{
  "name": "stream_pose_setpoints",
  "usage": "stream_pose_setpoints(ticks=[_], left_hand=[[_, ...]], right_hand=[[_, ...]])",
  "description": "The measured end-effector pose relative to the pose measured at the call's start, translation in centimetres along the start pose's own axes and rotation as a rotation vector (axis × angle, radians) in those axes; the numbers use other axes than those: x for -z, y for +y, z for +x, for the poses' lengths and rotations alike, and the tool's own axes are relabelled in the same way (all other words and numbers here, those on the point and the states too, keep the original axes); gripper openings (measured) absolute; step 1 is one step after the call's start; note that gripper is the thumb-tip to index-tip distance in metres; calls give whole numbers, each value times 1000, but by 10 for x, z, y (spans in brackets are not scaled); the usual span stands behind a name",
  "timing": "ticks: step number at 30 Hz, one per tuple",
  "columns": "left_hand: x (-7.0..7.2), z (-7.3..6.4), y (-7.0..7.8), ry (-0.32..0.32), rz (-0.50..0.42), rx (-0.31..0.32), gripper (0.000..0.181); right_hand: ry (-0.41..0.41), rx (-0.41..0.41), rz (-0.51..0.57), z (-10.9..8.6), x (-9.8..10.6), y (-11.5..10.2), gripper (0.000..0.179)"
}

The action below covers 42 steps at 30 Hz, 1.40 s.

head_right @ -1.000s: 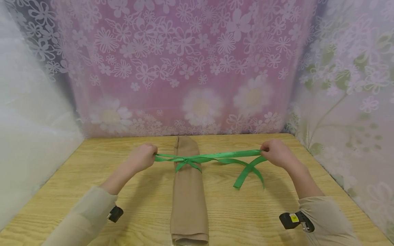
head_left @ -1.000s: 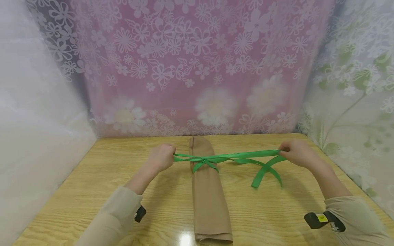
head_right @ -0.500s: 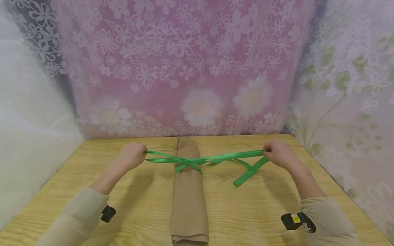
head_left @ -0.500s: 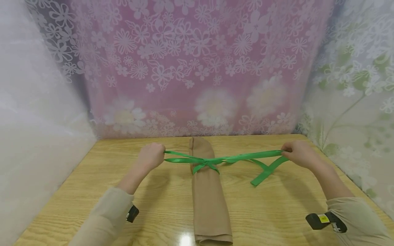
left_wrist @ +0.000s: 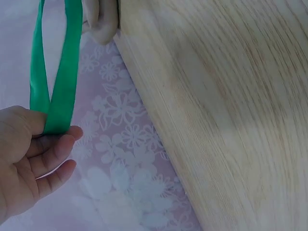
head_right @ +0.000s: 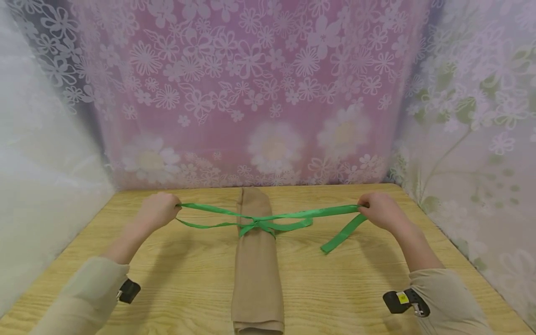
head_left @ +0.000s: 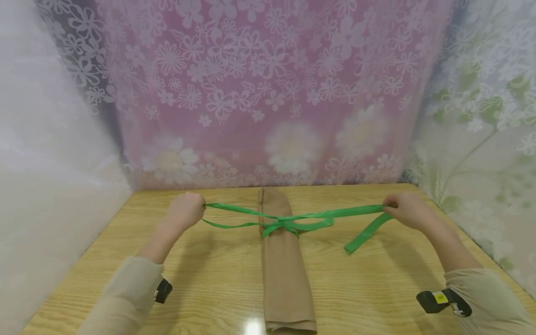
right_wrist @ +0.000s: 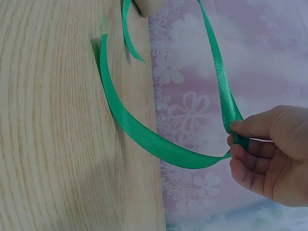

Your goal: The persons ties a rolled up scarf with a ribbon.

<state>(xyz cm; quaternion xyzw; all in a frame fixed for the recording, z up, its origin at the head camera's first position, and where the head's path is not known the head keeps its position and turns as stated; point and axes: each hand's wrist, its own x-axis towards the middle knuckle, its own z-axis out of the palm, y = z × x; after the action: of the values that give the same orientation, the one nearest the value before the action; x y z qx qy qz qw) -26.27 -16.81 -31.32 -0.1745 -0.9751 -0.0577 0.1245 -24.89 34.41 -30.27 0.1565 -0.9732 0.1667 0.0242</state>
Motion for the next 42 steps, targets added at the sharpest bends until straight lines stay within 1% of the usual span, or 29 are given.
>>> stream_pose_setpoints(ticks=[7, 10, 16, 21, 29, 33, 42], left_hand=[[7, -6, -15, 6, 41, 22, 10], [10, -8, -21, -15, 57, 44, 12], [17, -13, -31, -64, 71, 82, 22], [22, -16, -41, -88, 77, 102, 20], [26, -20, -54, -103, 115, 93, 25], [27, -22, -60, -108, 129, 99, 24], [30, -28, -70, -102, 176, 76, 22]], right_hand=[[5, 12, -2, 0, -2, 1, 12], [4, 14, -5, 0, -3, 2, 12], [4, -1, -22, 2, -3, 6, 17], [13, -11, -36, 4, 0, 12, 17], [8, -22, -28, 5, 3, 15, 18], [9, -26, -35, 5, 3, 15, 18], [13, -13, -37, 5, 4, 22, 16]])
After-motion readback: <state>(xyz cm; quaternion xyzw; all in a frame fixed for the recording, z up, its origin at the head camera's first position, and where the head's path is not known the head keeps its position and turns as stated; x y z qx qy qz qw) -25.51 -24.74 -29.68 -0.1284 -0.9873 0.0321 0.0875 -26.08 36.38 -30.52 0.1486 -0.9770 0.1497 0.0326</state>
